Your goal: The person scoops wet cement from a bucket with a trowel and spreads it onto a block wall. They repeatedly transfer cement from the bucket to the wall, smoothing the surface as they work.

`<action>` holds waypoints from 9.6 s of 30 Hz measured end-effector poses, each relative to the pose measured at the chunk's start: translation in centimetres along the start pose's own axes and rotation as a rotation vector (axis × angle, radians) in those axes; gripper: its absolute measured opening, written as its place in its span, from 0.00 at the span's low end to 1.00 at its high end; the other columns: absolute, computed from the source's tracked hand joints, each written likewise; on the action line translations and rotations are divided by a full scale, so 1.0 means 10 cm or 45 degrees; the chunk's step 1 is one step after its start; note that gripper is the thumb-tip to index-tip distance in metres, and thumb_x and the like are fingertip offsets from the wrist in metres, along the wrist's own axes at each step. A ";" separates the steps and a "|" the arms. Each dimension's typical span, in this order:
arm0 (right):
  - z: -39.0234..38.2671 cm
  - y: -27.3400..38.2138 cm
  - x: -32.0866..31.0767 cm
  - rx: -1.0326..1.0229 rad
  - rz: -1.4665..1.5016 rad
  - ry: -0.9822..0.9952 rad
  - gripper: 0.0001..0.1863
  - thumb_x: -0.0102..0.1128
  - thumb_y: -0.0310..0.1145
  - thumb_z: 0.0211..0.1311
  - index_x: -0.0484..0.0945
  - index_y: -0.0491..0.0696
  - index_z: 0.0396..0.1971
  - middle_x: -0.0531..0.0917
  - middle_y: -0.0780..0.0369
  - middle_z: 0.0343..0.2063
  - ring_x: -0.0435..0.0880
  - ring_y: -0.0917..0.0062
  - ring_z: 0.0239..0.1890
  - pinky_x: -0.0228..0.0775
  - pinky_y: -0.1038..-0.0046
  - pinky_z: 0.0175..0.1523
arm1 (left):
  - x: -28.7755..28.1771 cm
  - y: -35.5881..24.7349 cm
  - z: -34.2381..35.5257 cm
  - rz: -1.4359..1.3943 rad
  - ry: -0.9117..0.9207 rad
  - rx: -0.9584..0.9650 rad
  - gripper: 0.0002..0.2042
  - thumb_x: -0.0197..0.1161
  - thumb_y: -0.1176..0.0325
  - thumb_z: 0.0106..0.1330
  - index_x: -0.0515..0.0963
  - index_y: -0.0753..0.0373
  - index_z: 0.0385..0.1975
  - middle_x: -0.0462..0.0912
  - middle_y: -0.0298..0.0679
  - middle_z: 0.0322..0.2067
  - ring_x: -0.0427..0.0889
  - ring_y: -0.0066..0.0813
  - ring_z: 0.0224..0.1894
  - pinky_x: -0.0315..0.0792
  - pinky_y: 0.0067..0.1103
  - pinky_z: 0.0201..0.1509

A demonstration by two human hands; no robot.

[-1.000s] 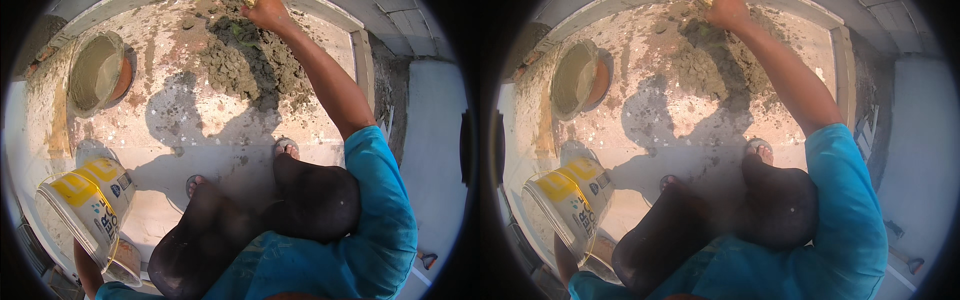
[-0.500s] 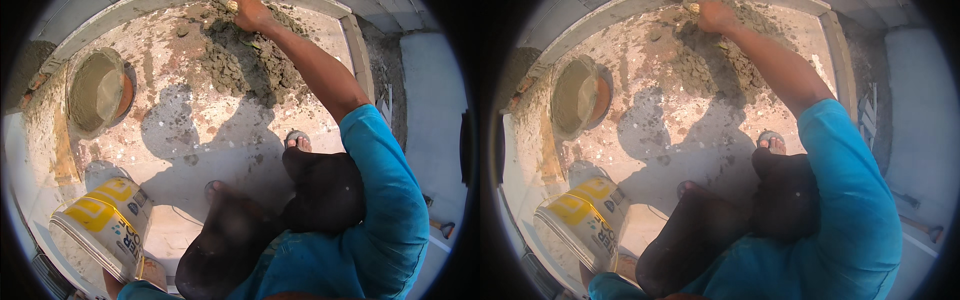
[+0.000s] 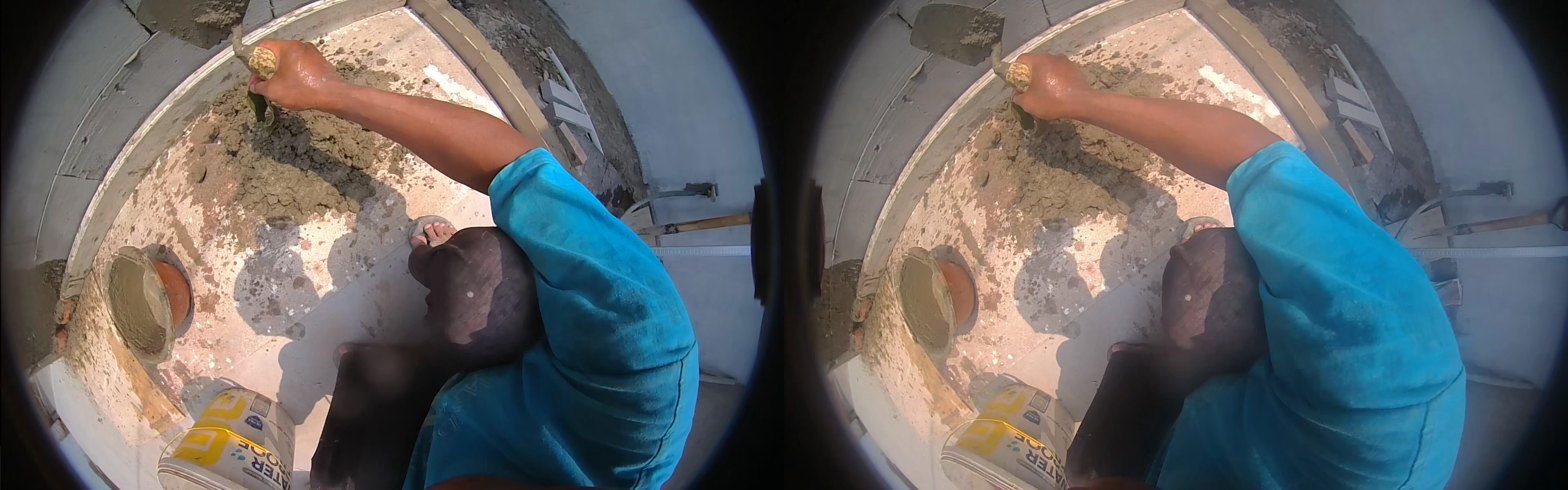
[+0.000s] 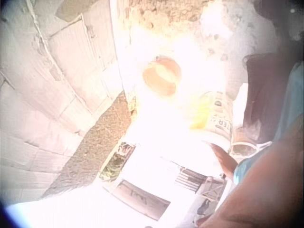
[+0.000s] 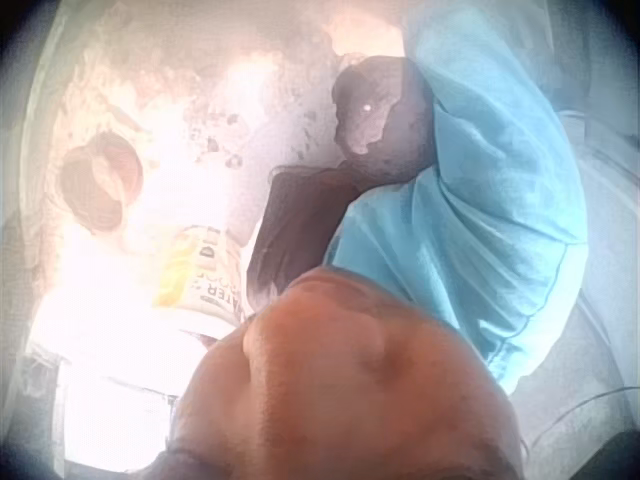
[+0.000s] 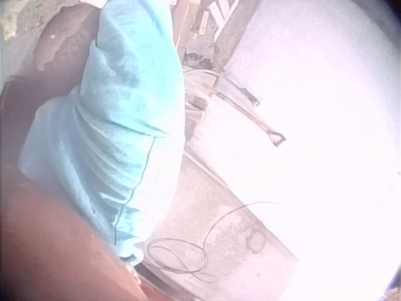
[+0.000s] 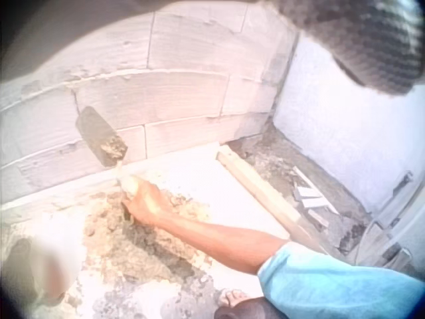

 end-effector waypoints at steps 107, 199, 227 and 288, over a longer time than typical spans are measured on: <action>-1.32 -1.23 0.40 0.324 -0.504 0.970 0.24 0.60 0.40 0.58 0.77 0.36 0.47 0.84 0.40 0.37 0.85 0.49 0.45 0.77 0.55 0.52 | -0.60 -0.23 -1.41 0.020 -0.057 -0.153 0.30 0.60 0.49 0.69 0.67 0.68 0.61 0.77 0.49 0.51 0.77 0.38 0.51 0.72 0.30 0.56; -1.05 -1.61 0.73 0.959 0.409 1.162 0.07 0.60 0.29 0.57 0.73 0.41 0.27 0.75 0.61 0.15 0.76 0.76 0.14 0.66 0.70 0.18 | -0.86 0.38 -1.50 -0.095 -0.264 -0.286 0.29 0.63 0.54 0.72 0.66 0.69 0.64 0.81 0.47 0.53 0.80 0.34 0.52 0.73 0.27 0.56; -2.93 -2.36 -2.06 1.100 -0.369 0.759 0.36 0.58 0.52 0.68 0.68 0.31 0.57 0.79 0.57 0.18 0.78 0.74 0.16 0.71 0.69 0.25 | -0.82 0.48 -1.46 -0.031 -0.220 -0.027 0.37 0.48 0.42 0.72 0.68 0.74 0.64 0.77 0.60 0.56 0.77 0.52 0.57 0.71 0.38 0.60; -1.19 -0.53 0.71 -0.105 -0.626 1.242 0.24 0.56 0.45 0.69 0.73 0.36 0.47 0.85 0.45 0.26 0.86 0.46 0.34 0.78 0.53 0.44 | -0.75 0.48 -1.55 -0.342 -0.139 -0.331 0.29 0.64 0.63 0.70 0.62 0.69 0.66 0.78 0.48 0.56 0.79 0.34 0.54 0.74 0.26 0.57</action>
Point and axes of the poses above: each hand's wrist, its own z-axis towards the middle knuckle, its own x-axis out of the palm, y = z × x, the point moved 5 cm from there along z, towards the middle knuckle
